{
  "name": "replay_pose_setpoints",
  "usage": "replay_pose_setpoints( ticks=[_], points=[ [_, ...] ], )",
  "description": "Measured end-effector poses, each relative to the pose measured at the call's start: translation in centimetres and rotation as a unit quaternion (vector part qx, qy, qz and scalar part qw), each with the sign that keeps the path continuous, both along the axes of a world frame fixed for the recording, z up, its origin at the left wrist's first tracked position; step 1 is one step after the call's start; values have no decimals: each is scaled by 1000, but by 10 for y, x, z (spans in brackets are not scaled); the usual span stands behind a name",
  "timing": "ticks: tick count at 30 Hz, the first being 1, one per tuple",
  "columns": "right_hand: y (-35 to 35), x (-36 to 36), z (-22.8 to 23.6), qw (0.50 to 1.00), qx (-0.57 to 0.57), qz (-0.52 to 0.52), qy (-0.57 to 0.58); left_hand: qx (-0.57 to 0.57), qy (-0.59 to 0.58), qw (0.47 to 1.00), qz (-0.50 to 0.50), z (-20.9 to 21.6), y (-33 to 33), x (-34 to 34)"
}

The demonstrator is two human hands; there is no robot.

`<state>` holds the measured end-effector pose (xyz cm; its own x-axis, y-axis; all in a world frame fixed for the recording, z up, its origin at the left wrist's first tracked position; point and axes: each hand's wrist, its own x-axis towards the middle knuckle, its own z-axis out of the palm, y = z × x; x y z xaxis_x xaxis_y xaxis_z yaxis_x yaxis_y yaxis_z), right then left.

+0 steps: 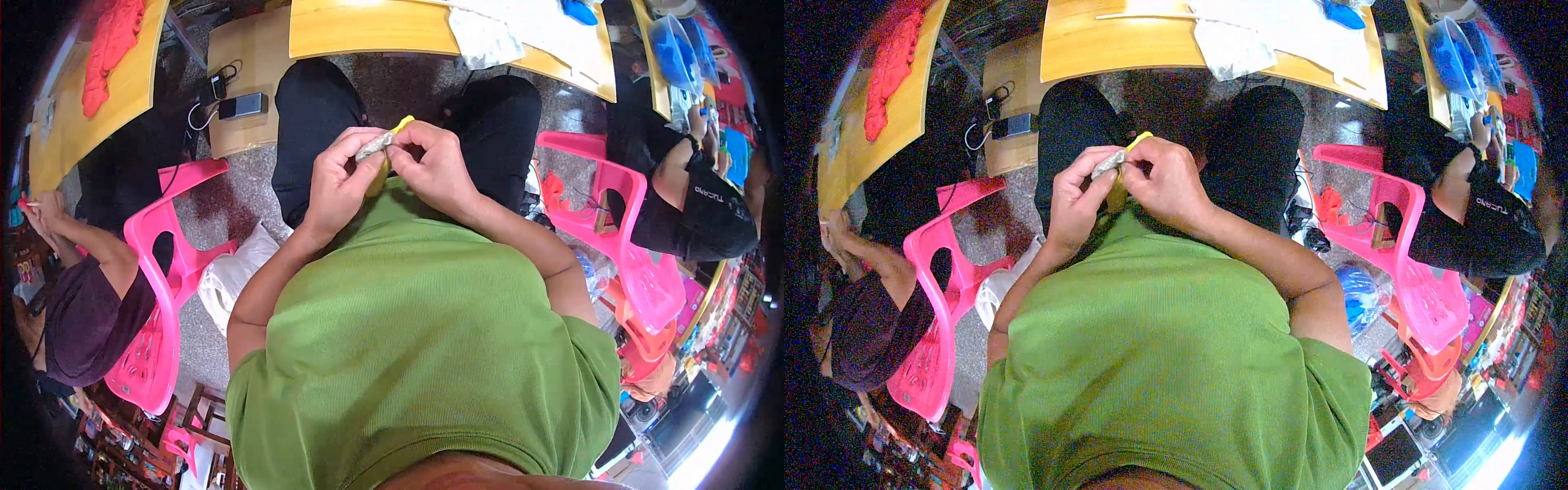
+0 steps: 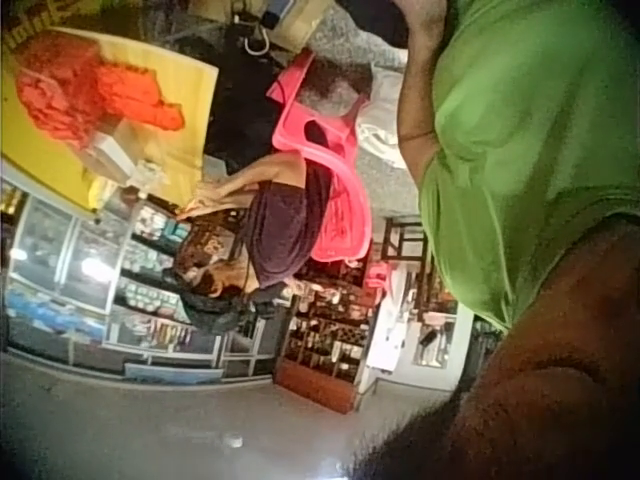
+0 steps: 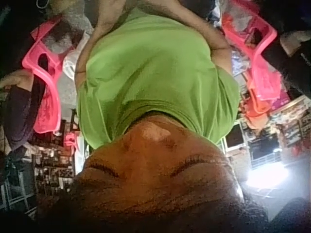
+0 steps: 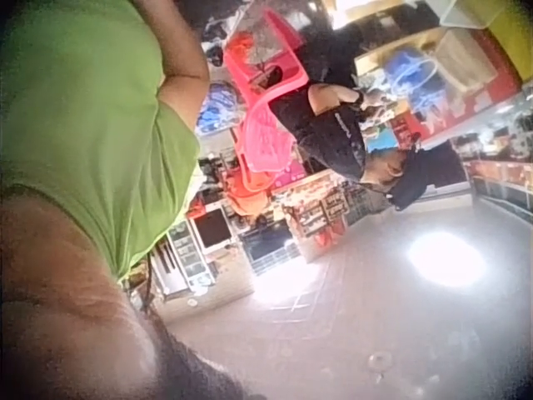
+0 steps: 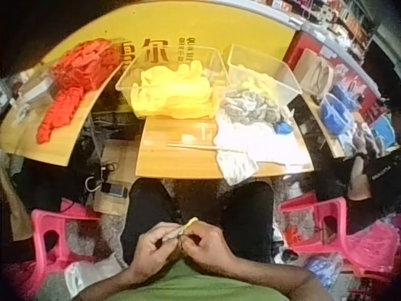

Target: Assembling small fabric figures by inserting stuffing and finishing the exterior.

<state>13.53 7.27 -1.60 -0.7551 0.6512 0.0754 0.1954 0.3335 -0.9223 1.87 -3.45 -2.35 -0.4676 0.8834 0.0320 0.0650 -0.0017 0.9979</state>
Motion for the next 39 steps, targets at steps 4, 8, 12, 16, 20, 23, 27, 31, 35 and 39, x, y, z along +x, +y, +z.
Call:
replay_pose_setpoints(
  ticks=[4,8,12,16,20,23,27,31,35,39],
  points=[
    [-1,2,3,999,-41,-3,-31,-12,-36,999,-17,5,-6,2],
    [-3,2,1,996,-78,-1,-52,-24,-74,997,3,1,-8,5],
    [-2,1,0,995,-70,-4,-71,-28,-75,997,0,2,-9,8],
    [-3,2,-2,997,-78,-3,-25,2,-54,999,1,5,-9,8],
    [-2,6,3,982,-184,20,32,25,23,999,-4,6,-10,4],
    [-1,7,8,978,-190,45,70,46,96,994,-10,12,-12,2],
    [1,9,5,980,-153,93,85,29,131,991,-17,15,-15,0],
    [0,10,9,974,-193,92,78,22,197,980,1,19,-15,5],
    [-1,10,19,982,-153,87,60,-26,266,963,27,24,-12,12],
    [0,5,37,989,-62,91,104,-16,264,964,11,4,-13,10]
  ],
)
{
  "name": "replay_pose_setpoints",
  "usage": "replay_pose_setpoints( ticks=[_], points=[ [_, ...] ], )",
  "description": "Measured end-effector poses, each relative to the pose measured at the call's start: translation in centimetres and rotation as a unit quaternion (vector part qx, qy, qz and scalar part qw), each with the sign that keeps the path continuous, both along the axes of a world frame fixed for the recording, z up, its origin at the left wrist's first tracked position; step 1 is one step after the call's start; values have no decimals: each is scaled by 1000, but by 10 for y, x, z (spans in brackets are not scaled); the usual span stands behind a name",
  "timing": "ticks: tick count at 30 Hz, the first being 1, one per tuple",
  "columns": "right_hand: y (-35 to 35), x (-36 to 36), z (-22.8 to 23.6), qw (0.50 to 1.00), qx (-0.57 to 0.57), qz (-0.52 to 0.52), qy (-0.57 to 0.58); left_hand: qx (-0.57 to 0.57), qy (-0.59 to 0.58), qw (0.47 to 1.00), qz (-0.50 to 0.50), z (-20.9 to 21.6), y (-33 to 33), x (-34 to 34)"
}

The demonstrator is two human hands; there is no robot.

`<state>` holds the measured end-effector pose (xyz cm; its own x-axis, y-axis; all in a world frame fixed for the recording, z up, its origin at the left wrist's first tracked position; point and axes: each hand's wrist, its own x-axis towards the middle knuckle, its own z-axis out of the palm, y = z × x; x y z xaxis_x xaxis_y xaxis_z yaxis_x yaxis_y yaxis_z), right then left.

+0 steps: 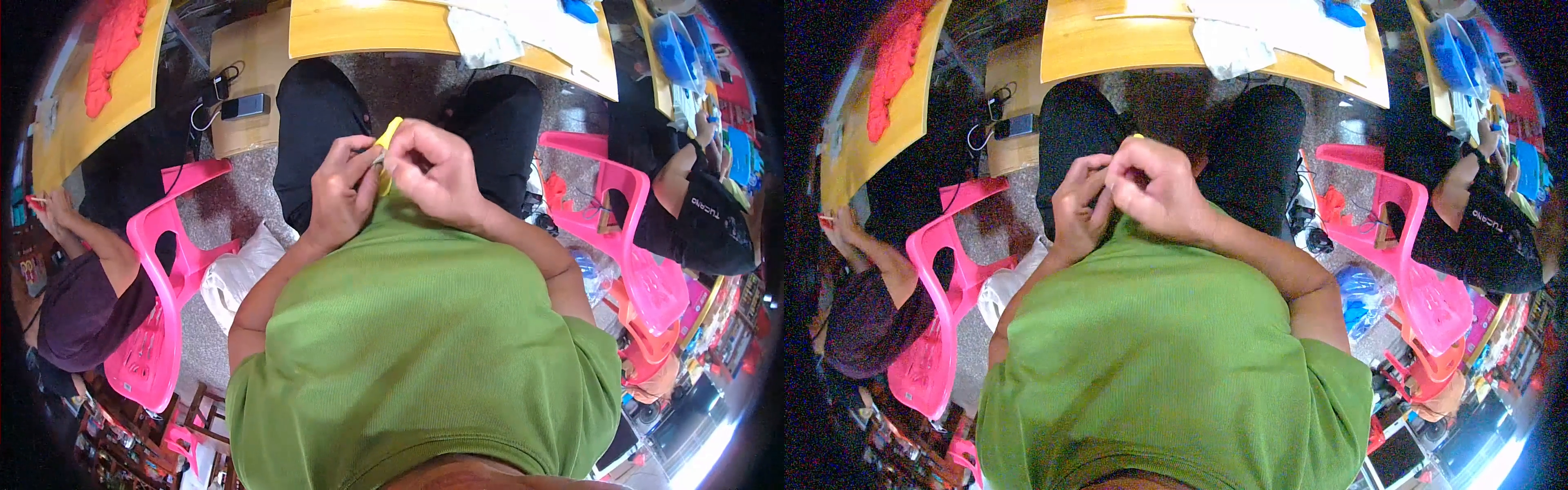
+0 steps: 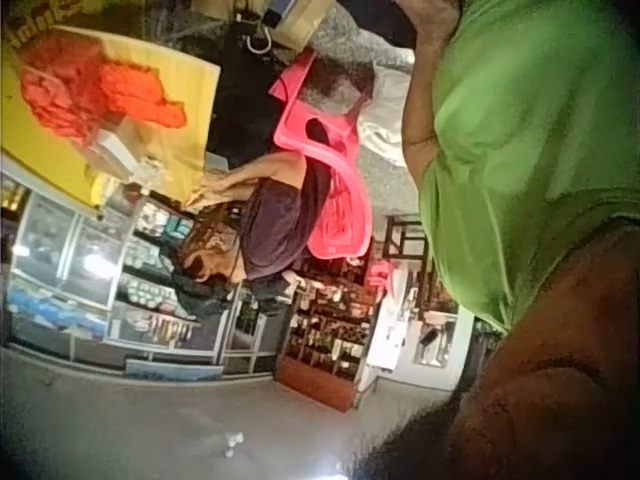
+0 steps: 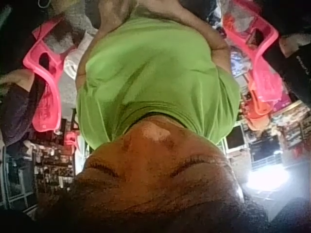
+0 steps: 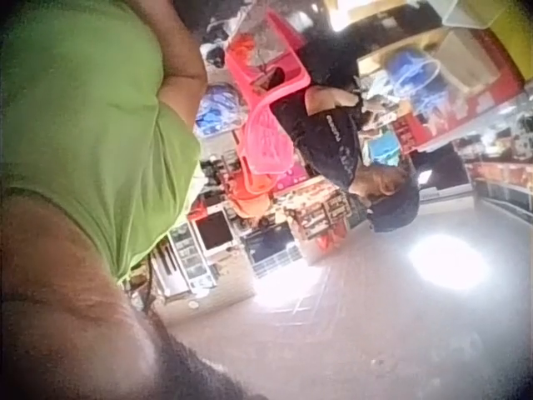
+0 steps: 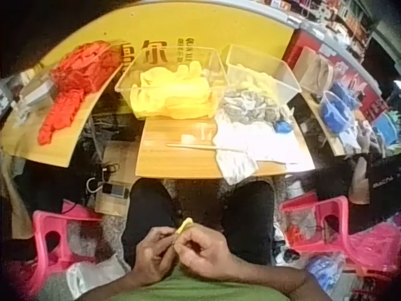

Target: Assembling small fabric figures by inserting stuffing and finishing the exterior.

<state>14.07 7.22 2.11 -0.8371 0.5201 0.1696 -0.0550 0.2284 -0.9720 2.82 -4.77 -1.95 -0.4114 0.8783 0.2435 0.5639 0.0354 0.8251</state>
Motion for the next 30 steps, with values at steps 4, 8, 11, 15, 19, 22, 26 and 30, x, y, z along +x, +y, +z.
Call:
replay_pose_setpoints(
  ticks=[4,8,11,15,19,22,26,30],
  points=[
    [0,6,-23,985,-80,-110,-102,13,-78,995,56,0,0,2],
    [-1,6,-37,987,3,-38,-155,24,-77,996,47,-1,1,5],
    [-3,3,-43,986,26,-34,-162,22,-79,996,43,0,1,4],
    [-5,2,-40,984,23,-38,-172,20,-111,993,41,1,0,4],
    [-5,5,-38,993,-11,-12,-115,1,-156,987,50,7,-2,0],
    [-5,6,-39,997,-34,2,-67,11,-134,989,54,13,0,-4],
    [-7,5,-38,1000,-15,17,-8,10,-114,992,50,17,0,-7],
    [-8,4,-35,1000,29,10,-6,11,-108,992,57,19,1,-6]
  ],
)
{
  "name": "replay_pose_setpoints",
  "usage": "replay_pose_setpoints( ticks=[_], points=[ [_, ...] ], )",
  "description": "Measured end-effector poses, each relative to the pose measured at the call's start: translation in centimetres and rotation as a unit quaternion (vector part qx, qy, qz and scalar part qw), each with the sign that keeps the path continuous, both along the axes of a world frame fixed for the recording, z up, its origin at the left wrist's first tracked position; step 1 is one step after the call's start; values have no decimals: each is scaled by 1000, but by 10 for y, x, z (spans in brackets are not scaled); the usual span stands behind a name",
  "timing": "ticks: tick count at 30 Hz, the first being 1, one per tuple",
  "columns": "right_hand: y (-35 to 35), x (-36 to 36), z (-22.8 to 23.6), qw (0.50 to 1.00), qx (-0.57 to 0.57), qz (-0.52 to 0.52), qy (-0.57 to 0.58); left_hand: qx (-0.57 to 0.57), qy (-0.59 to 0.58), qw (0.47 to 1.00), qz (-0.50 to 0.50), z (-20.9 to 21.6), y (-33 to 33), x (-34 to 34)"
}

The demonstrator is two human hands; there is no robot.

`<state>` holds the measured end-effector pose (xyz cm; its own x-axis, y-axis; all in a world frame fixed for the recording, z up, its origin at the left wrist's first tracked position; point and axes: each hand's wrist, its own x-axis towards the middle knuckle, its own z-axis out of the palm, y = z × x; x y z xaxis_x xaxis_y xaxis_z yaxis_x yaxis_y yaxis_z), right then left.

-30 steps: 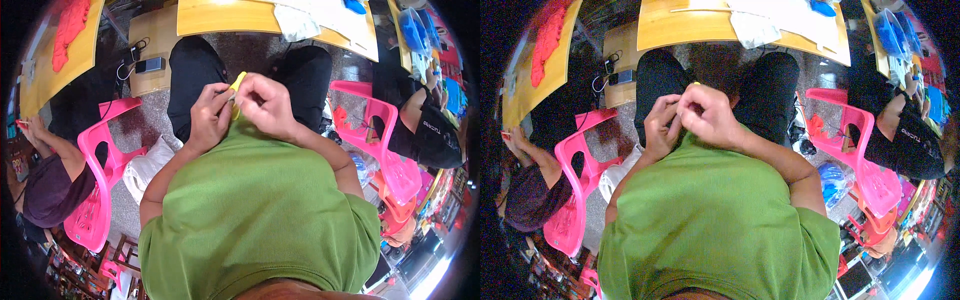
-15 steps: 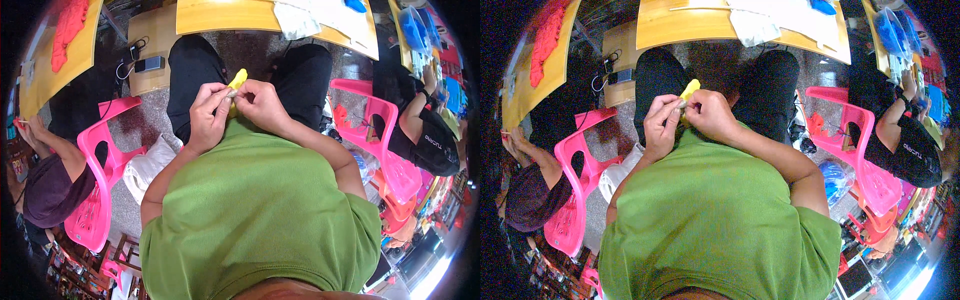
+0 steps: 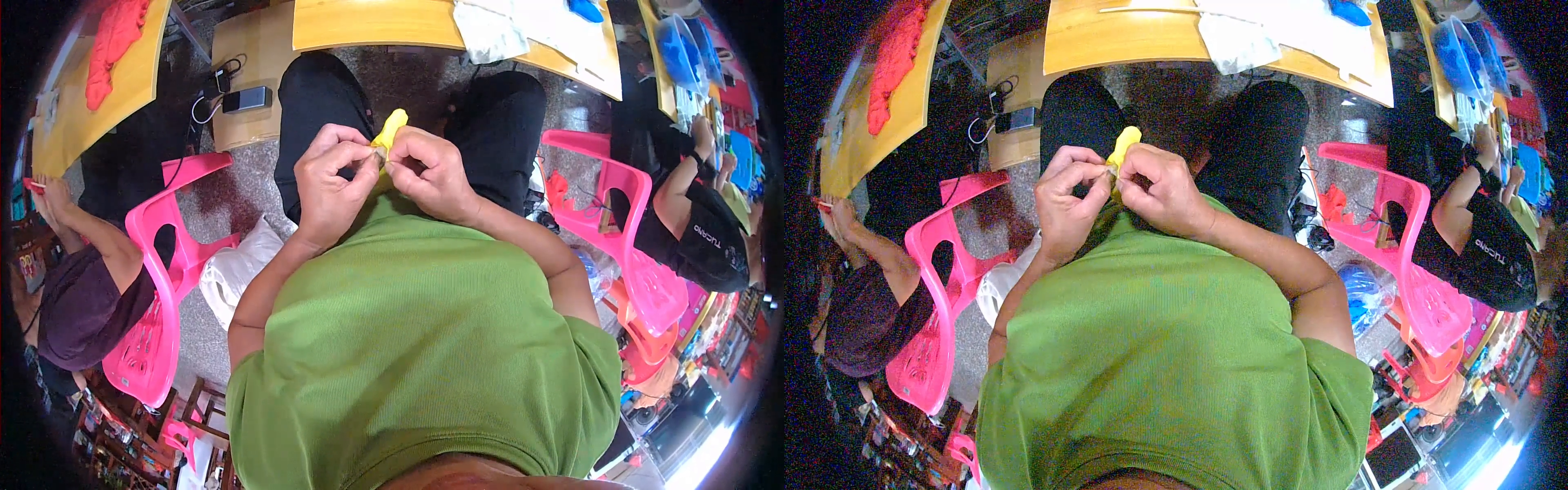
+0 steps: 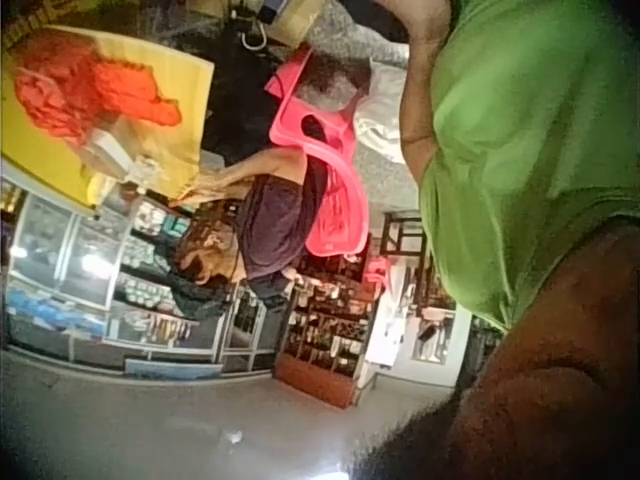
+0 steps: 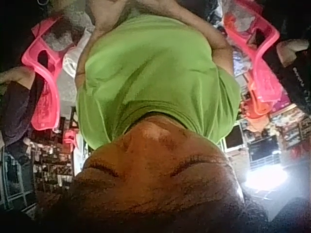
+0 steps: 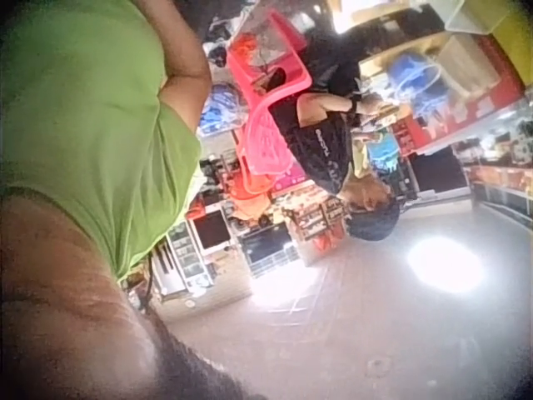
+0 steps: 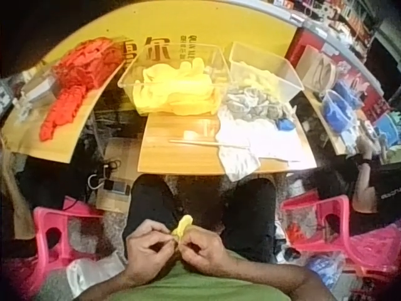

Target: Assembling small fabric figures by inserting stuffing and finishing the exterior.

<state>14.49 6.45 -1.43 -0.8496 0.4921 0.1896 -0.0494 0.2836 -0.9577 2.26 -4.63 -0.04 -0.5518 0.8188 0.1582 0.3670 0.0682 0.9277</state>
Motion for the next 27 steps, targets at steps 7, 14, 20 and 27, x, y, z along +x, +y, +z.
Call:
replay_pose_setpoints(
  ticks=[7,14,20,27],
  points=[
    [-1,2,-1,998,-48,-31,5,18,61,998,-9,3,3,2],
    [-2,0,0,995,95,-20,28,-29,166,984,-52,14,4,2],
    [4,-4,4,990,142,12,11,-29,120,992,34,6,9,6],
    [6,-5,6,987,144,37,60,-34,-247,968,14,-24,20,-3]
  ],
)
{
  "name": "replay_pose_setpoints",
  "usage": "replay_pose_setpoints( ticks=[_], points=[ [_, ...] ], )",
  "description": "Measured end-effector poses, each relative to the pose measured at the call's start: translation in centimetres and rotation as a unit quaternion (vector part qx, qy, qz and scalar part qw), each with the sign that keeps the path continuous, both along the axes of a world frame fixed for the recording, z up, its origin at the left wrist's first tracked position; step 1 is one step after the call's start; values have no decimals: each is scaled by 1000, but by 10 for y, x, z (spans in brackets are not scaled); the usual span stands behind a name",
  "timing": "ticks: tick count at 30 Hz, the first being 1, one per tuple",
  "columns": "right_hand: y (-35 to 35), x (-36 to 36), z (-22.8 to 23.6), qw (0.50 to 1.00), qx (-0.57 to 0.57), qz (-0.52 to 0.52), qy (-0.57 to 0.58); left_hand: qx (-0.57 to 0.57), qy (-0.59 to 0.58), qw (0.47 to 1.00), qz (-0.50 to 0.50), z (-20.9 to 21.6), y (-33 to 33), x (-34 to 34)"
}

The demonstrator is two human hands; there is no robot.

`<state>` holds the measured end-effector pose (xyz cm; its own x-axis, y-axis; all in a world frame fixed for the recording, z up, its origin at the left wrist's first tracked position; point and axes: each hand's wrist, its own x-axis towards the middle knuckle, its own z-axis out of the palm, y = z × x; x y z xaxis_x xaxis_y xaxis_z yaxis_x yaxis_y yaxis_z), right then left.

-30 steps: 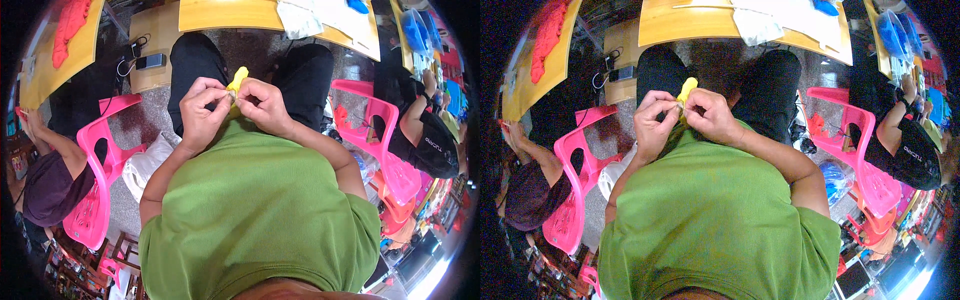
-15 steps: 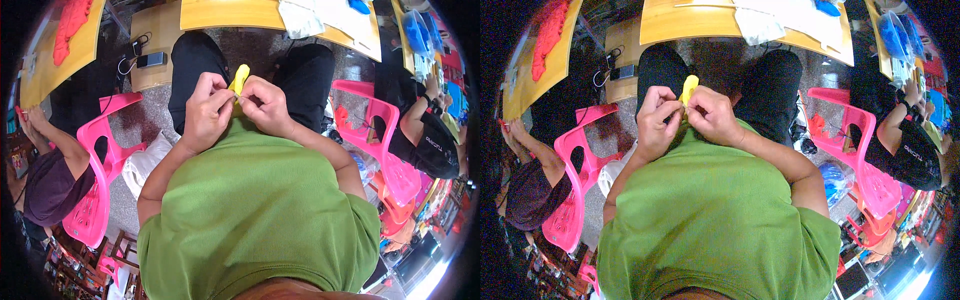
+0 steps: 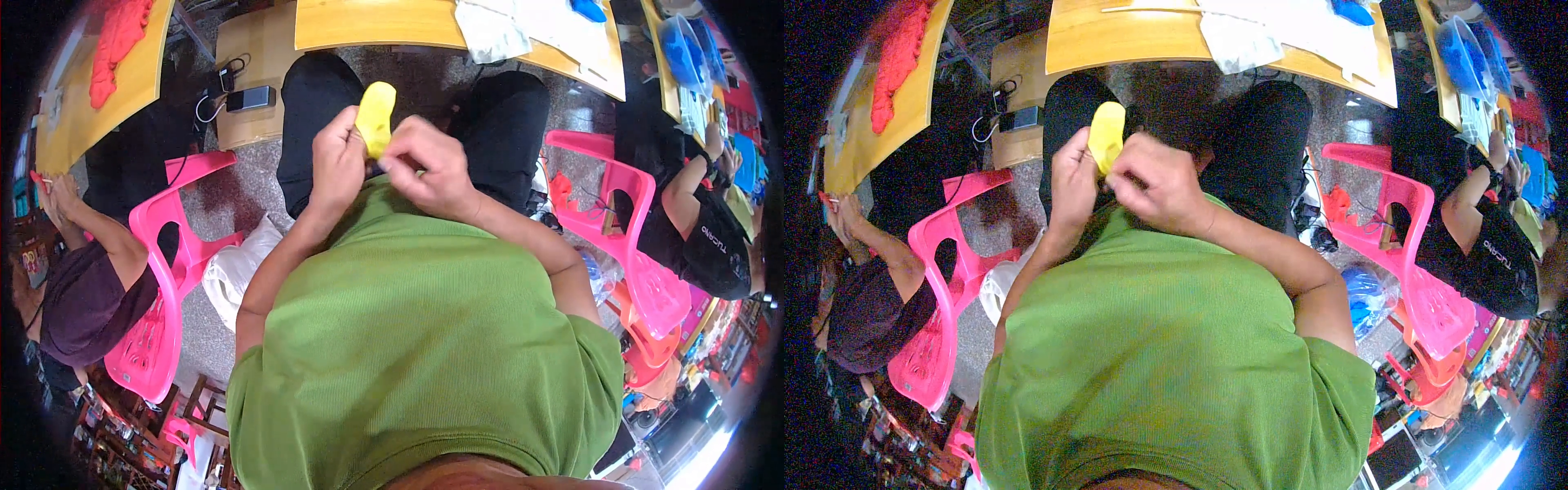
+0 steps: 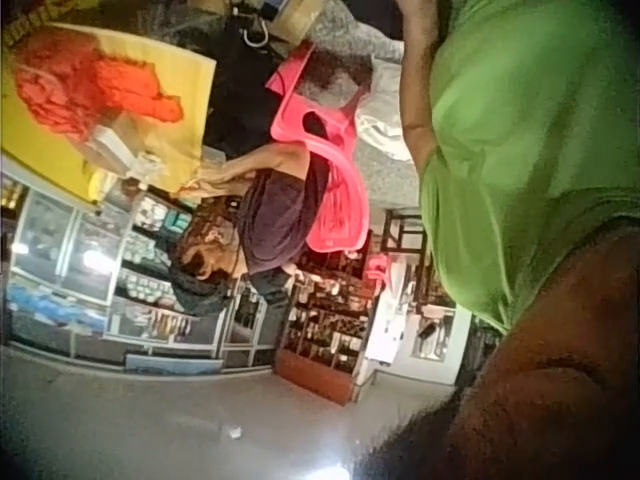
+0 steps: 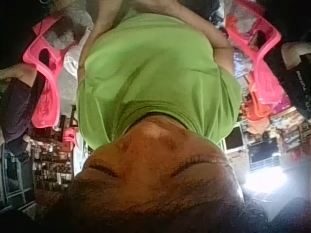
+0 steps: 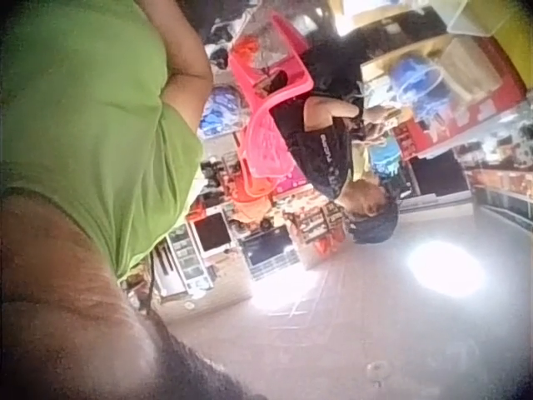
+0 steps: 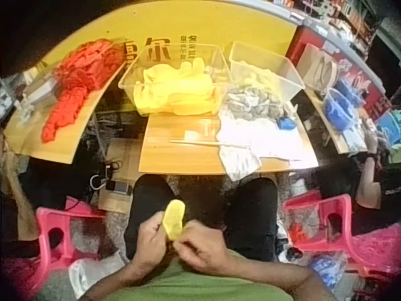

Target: Assembling small fabric figures by inserting stuffing and finishing the exterior.

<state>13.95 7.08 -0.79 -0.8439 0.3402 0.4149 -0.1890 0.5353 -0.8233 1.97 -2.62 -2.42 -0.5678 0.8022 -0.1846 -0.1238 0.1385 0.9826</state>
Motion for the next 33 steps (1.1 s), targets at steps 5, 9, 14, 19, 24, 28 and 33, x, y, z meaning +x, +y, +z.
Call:
replay_pose_setpoints(
  ticks=[5,9,14,19,24,28,33],
  points=[
    [-2,1,3,980,-31,-129,-147,31,-53,997,55,-9,7,-1],
    [0,-5,-4,971,-41,-110,-211,34,-104,993,33,0,11,3],
    [9,-2,-18,978,-98,-100,-152,71,-216,973,-44,10,-3,-8],
    [6,-2,-18,986,-82,-47,-140,61,-167,982,-60,3,-9,-18],
    [1,-2,-12,985,65,-36,-153,21,-108,993,52,6,-5,-10],
    [0,-3,-10,980,78,-43,-180,41,-57,991,116,-7,3,0],
    [8,3,2,982,3,-62,-181,37,-230,969,81,-11,3,0]
  ],
)
